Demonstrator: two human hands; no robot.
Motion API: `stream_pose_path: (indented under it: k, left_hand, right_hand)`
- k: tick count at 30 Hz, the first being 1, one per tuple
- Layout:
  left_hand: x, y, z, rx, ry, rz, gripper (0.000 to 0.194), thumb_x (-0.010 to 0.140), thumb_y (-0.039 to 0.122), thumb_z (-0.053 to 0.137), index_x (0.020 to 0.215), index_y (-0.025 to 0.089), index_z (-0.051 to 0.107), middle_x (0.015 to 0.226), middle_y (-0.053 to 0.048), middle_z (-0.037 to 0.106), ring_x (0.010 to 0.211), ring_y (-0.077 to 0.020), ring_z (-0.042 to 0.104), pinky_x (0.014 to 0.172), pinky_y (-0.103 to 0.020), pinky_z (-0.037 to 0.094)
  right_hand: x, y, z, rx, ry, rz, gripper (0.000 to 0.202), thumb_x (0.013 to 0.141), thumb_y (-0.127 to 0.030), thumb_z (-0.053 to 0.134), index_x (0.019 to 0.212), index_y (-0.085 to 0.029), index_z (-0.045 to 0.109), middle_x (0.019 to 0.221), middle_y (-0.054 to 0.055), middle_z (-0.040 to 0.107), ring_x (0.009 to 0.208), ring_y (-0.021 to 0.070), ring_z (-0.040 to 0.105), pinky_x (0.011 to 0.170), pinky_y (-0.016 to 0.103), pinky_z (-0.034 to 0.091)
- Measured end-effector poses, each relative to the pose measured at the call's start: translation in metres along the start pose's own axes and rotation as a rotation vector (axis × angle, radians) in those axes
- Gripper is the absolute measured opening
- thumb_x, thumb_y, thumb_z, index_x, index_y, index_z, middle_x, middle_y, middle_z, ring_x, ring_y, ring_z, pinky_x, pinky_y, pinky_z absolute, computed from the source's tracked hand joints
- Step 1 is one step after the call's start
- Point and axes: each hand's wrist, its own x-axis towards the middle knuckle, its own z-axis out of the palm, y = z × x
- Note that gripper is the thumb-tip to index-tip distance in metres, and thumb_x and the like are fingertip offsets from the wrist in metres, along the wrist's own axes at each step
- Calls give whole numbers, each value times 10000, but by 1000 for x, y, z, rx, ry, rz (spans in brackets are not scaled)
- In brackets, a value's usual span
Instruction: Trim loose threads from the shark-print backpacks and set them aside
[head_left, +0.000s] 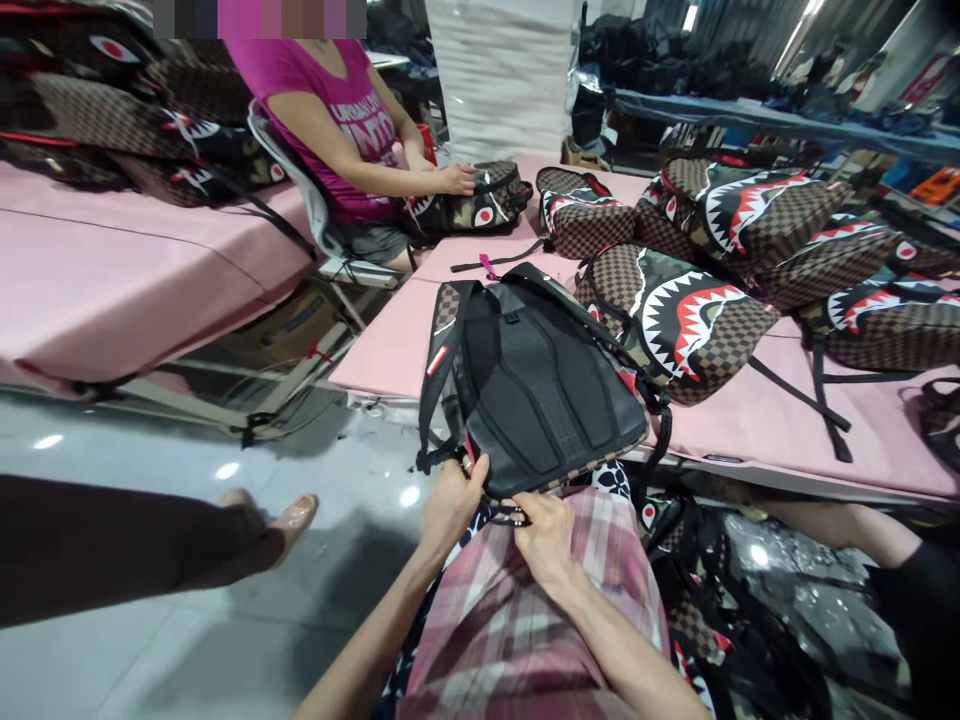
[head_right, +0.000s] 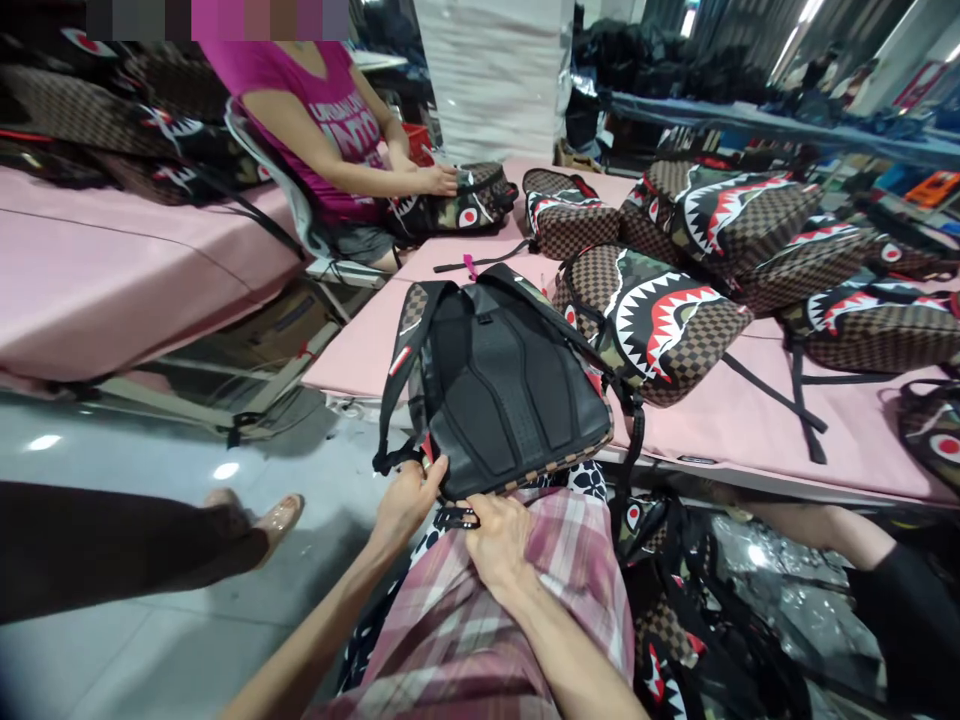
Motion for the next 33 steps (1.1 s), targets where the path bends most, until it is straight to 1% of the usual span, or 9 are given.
stream_pose_path:
  k: [5, 10, 13, 17, 19, 22, 26, 29, 33]
  left_hand:
    - [3, -1, 11, -193, -35, 38, 428, 795, 581, 335, 751, 180, 479, 681, -95, 620, 710, -259, 620, 631, -325, 431]
    - [-5, 2, 9, -97, 110, 124, 384, 853, 502, 278, 723, 194, 466, 635, -65, 588, 673, -242, 595, 594, -307, 388]
    - [-4, 2, 5, -41, 167, 128, 340, 866, 446, 288, 735, 192, 472, 629, -56, 575, 667, -228, 582, 586, -290, 364]
    - [4, -13, -2, -34, 220, 153, 256, 857, 392, 333, 715, 203, 432, 592, -18, 516, 619, -195, 540, 567, -271, 318]
    - [6, -23, -5, -62, 223, 164, 241, 845, 390, 350, 695, 209, 403, 563, 3, 473, 580, -177, 511, 553, -264, 299]
    - [7, -34, -5, -154, 199, 168, 263, 827, 420, 359, 662, 216, 355, 542, 25, 435, 531, -152, 466, 531, -254, 292]
    - [6, -43, -2, -194, 154, 145, 316, 807, 469, 360, 625, 218, 301, 514, 43, 396, 497, -132, 409, 506, -245, 285]
    - [6, -45, 0, -183, 149, 140, 336, 810, 489, 350, 621, 217, 289, 516, 49, 378, 504, -128, 401, 512, -243, 290]
    - [6, -45, 3, -183, 133, 104, 365, 798, 530, 353, 618, 214, 327, 533, 42, 409, 537, -136, 433, 538, -245, 318]
  right_hand:
    - [1, 2, 1, -4, 34, -22, 299, 708, -47, 447, 769, -236, 670, 698, -25, 679, 634, 119, 603, 601, 240, 356]
    - [2, 8, -5, 6, 173, -114, 359, 620, -21, 408, 769, -218, 668, 633, -19, 656, 587, 133, 584, 587, 259, 365]
    - [7, 38, -34, -25, 245, -68, 368, 622, -40, 392, 786, -205, 677, 685, 13, 680, 620, 162, 595, 606, 280, 386]
    - [13, 99, -87, -119, 423, 143, 239, 729, -181, 479, 834, -191, 694, 783, 45, 704, 681, 200, 621, 624, 292, 430]
    - [13, 120, -103, -112, 372, 202, 212, 752, -242, 518, 852, -188, 696, 784, 43, 705, 692, 204, 628, 629, 289, 435]
    - [8, 125, -110, 40, 259, 277, 203, 761, -301, 559, 856, -183, 694, 777, 35, 703, 702, 193, 636, 638, 273, 452]
    - [6, 102, -108, 163, 228, 198, 236, 790, -270, 528, 961, -191, 669, 869, 42, 681, 776, 175, 626, 689, 268, 467]
    - [13, 83, -104, 18, 67, 57, 282, 793, -163, 473, 988, -231, 664, 848, 22, 644, 750, 142, 603, 660, 240, 445]
    - [19, 70, -92, -183, -74, -10, 286, 765, -76, 448, 861, -235, 666, 816, -3, 614, 682, 111, 572, 580, 206, 385]
